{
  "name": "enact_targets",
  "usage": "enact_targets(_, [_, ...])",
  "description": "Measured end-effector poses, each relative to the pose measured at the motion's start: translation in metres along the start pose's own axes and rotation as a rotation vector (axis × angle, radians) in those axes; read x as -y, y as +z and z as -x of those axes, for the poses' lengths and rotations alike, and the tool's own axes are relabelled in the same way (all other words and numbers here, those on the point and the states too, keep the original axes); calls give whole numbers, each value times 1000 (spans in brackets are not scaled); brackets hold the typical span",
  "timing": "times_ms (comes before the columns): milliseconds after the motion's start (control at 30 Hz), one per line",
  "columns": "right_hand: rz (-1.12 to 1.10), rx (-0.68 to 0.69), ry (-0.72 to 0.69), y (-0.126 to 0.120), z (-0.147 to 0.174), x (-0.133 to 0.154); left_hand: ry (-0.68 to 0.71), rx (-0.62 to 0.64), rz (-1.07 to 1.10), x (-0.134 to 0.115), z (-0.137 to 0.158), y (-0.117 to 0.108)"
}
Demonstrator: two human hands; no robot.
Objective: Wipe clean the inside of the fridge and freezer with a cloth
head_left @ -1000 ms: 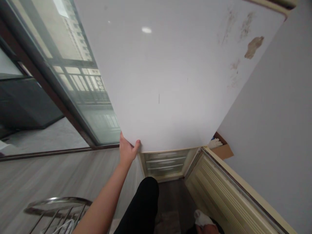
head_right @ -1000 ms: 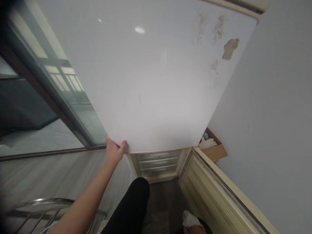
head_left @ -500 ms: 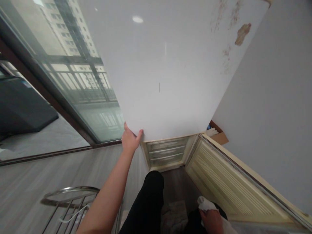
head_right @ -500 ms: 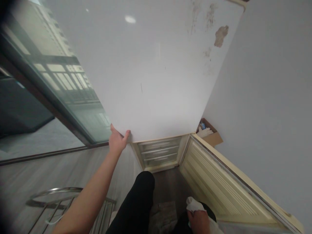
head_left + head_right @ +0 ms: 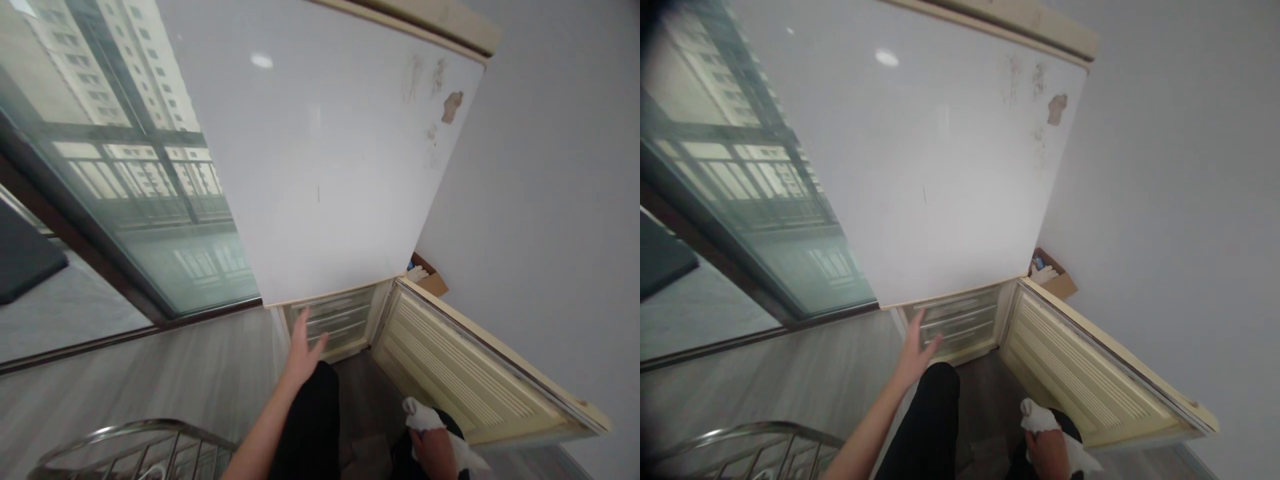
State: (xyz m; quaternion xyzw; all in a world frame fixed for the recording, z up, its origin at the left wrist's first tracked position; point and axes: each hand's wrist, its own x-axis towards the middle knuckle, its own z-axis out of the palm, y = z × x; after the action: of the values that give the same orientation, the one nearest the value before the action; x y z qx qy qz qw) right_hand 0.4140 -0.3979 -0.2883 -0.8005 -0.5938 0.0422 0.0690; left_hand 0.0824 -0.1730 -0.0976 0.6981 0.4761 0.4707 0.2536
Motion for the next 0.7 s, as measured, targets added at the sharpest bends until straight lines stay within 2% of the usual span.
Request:
enact_targets(67, [62, 86, -24, -1, -13, 21, -97, 301, 119, 13, 23, 27])
enact_targets(167, [24, 136, -81, -1, -25, 55, -382, 423, 333, 32, 35, 53])
enact_targets(267, [-4, 142, -102, -1, -32, 83, -665, 413, 633, 49, 22, 66])
enact_targets(433, [-4, 167, -126, -8, -53, 114, -894, 320, 812, 72, -38, 80])
enact_targets(567, [29, 177, -98, -19, -86, 124, -937, 213, 953, 73, -75, 83])
enact_targets(700, [-100, 54, -42, -30, -123, 135, -866, 231, 1046, 60, -79, 73])
